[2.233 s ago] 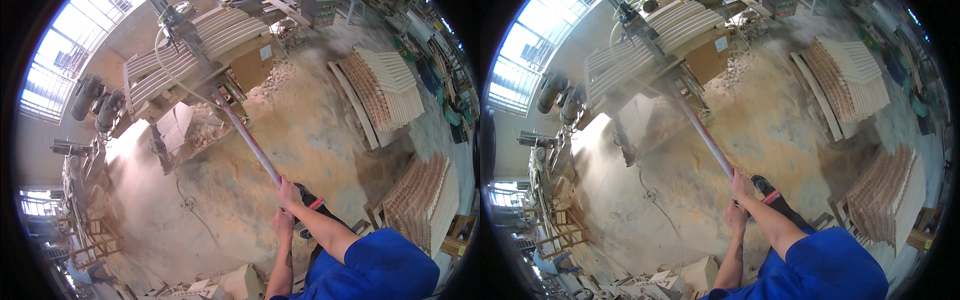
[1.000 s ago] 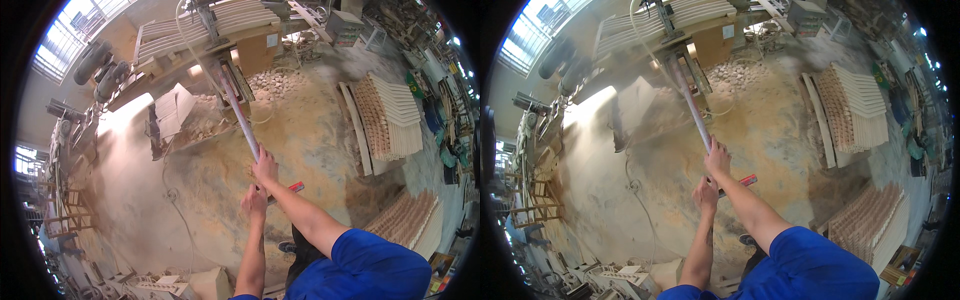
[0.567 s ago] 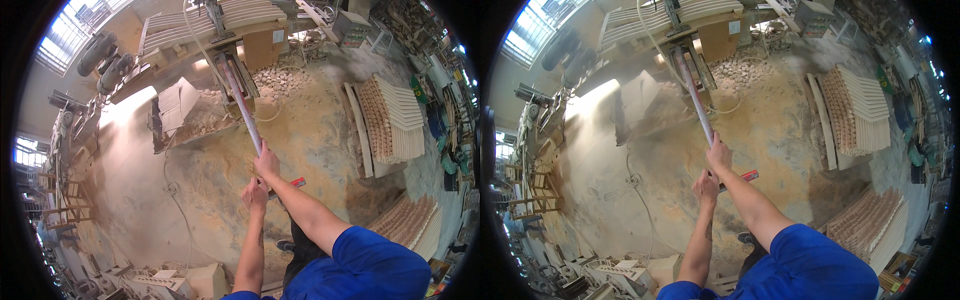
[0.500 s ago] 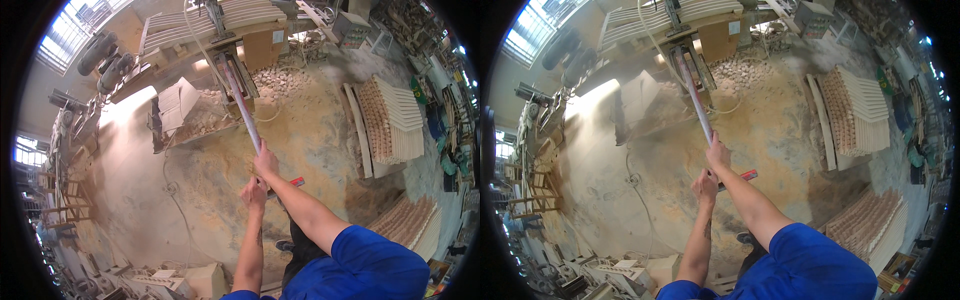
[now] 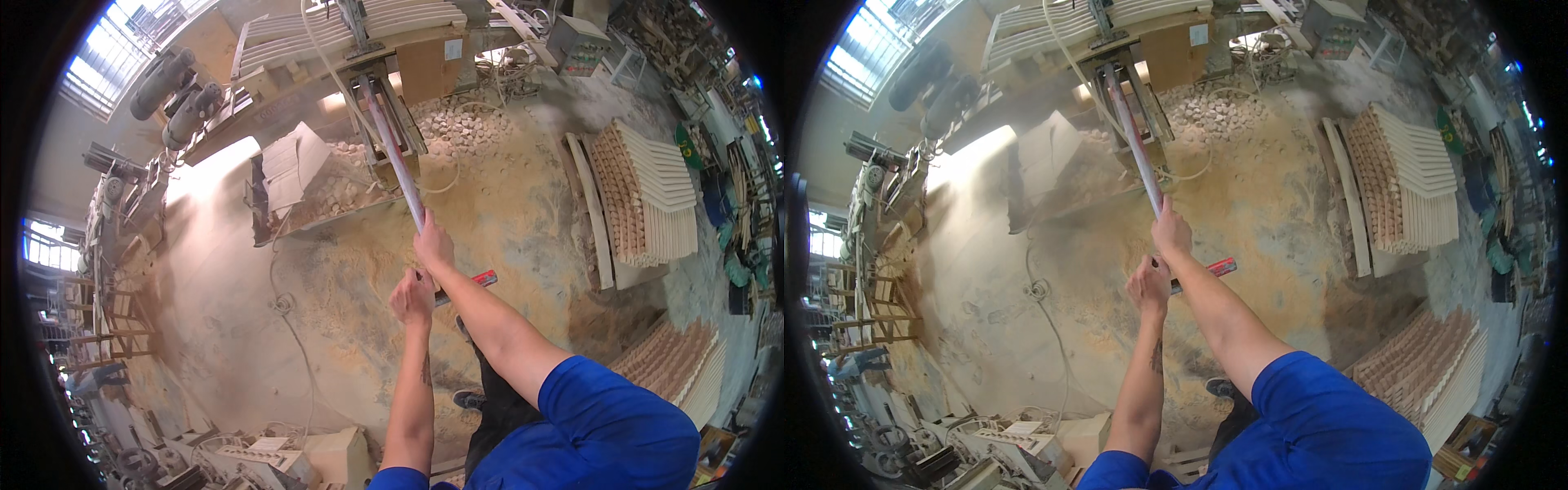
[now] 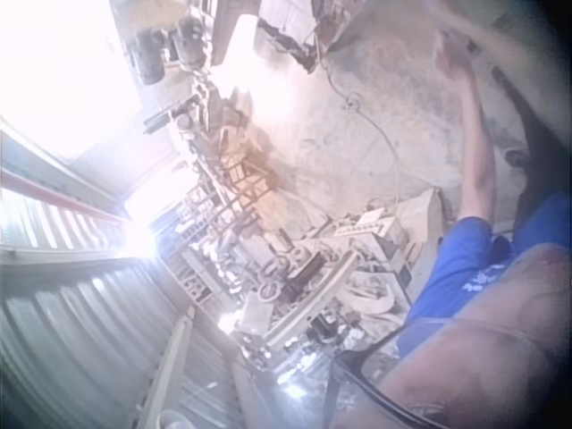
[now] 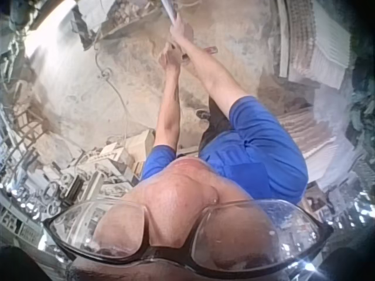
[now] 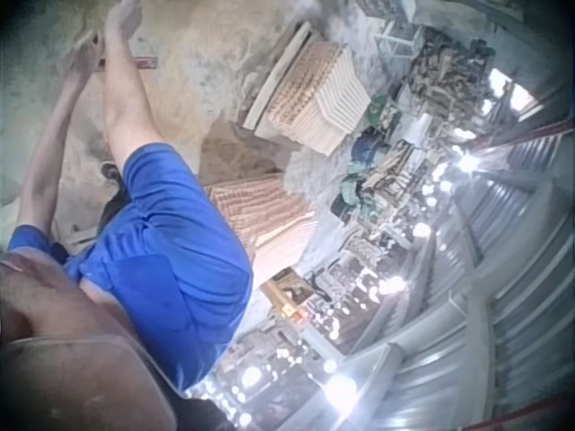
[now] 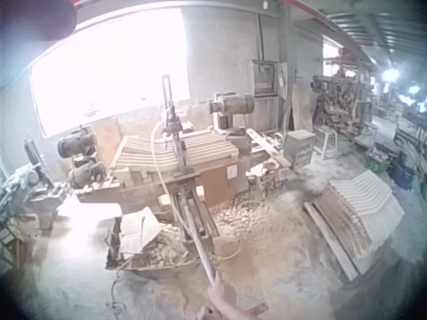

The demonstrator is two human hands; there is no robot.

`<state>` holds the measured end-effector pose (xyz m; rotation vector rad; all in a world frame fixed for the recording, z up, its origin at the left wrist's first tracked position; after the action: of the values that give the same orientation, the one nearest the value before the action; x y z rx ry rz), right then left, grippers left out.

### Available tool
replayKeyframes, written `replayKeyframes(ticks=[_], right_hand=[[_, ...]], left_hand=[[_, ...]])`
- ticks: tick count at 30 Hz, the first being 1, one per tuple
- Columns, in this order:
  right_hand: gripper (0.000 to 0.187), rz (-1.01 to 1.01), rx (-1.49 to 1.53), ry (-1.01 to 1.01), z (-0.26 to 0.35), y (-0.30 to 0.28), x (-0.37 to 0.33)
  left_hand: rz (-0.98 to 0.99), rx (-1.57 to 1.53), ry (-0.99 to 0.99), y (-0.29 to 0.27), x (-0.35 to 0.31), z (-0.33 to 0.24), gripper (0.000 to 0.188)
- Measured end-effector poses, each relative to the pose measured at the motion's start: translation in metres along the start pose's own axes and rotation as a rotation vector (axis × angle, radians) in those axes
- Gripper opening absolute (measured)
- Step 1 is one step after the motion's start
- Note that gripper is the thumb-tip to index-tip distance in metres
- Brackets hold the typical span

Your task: The person repeatedly picks up curved wooden parts from a machine jig, carries them to a nearby pile, and stacks them in neat rows. The person handles the parts by hand, moving them from the machine to the stack and back again.

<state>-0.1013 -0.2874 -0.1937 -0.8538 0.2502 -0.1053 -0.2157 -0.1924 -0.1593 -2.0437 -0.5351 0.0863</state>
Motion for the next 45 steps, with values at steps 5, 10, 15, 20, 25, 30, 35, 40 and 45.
replayKeyframes(ticks=[5, 10, 15, 20, 25, 30, 35, 40, 45], right_hand=[[0.056, 0.007, -0.021, 0.014, 0.008, 0.003, 0.005], [0.056, -0.022, -0.018, 0.006, 0.013, 0.003, 0.018], [0.057, 0.008, -0.014, -0.001, 0.02, 0.009, 0.026], [0.061, 0.002, 0.008, -0.009, 0.022, 0.008, 0.045], [0.061, -0.007, 0.045, 0.01, 0.027, 0.011, 0.054], [0.064, 0.058, 0.008, 0.026, 0.035, 0.014, 0.066], [0.066, 0.044, 0.035, 0.015, 0.043, 0.014, 0.082], [0.077, -0.063, 0.063, -0.062, 0.056, 0.01, 0.094], [0.081, -0.155, 0.053, -0.099, 0.064, 0.005, 0.112]], left_hand=[[-0.051, -0.019, -0.018, 0.004, 0.009, 0.007, 0.026], [-0.035, 0.0, 0.003, 0.011, 0.02, 0.006, 0.024], [-0.052, 0.0, 0.037, 0.01, 0.033, 0.008, 0.021], [-0.065, 0.019, 0.042, 0.01, 0.046, -0.002, 0.021], [-0.045, 0.042, 0.039, 0.014, 0.06, -0.004, 0.025], [-0.042, 0.028, 0.021, 0.019, 0.073, 0.0, 0.027], [-0.082, -0.004, 0.028, 0.021, 0.088, -0.003, 0.021], [-0.118, -0.025, 0.029, 0.026, 0.105, -0.002, 0.018], [-0.171, -0.021, 0.065, 0.031, 0.123, -0.009, 0.024]])
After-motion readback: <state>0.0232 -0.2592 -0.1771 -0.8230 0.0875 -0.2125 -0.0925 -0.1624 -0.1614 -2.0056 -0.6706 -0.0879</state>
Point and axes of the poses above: each hand's wrist, its own x-axis towards the middle knuckle, its own y-axis out of the palm, z = x × y, the point moved 7 cm from there along x, towards the middle knuckle, and after that the axes turned 3 degrees about -z, right-handed, at the moved point
